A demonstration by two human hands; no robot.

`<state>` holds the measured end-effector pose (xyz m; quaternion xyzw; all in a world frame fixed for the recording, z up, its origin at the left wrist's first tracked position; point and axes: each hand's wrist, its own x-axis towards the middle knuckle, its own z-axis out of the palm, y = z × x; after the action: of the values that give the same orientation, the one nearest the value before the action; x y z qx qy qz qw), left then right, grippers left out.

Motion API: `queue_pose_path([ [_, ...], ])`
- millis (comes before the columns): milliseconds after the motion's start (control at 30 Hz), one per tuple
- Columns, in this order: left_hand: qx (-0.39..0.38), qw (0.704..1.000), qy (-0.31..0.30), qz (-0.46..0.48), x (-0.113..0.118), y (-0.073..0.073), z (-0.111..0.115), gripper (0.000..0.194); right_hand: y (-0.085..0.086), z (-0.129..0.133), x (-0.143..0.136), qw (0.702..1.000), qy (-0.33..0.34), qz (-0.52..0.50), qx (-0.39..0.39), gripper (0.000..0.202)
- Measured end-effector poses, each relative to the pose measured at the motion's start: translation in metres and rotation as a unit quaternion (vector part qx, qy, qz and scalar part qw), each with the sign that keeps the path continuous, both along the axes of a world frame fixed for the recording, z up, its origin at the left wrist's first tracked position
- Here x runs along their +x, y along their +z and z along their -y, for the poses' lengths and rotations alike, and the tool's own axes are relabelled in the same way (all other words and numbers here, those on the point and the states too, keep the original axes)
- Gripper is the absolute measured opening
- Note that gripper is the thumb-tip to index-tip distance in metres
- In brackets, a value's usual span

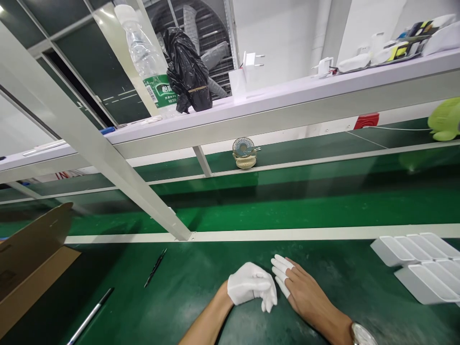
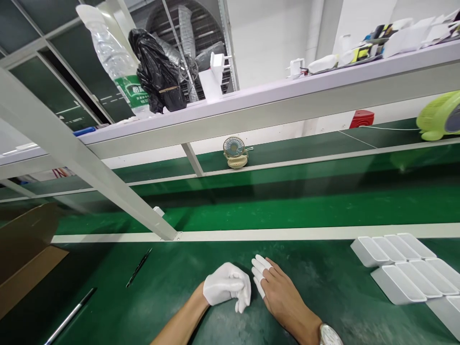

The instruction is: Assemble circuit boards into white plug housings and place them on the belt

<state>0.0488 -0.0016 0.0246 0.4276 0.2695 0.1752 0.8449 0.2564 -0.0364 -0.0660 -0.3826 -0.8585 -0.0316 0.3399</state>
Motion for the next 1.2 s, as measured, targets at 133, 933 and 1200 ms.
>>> queue_pose_path([
  [133,0.0,1.0,-0.02,0.006,-0.001,-0.003,0.0,0.05,0.001,0.0,0.0,1.0,0.0,-0.013,-0.005,0.031],
  [933,0.002,0.994,-0.11,0.013,-0.003,-0.003,-0.002,0.053,0.006,0.003,0.004,1.0,-0.001,0.02,-0.019,0.038],
  [1200,0.021,0.993,-0.111,0.024,-0.002,-0.004,-0.001,0.052,0.004,0.003,0.006,0.999,0.01,0.031,-0.015,0.043],
])
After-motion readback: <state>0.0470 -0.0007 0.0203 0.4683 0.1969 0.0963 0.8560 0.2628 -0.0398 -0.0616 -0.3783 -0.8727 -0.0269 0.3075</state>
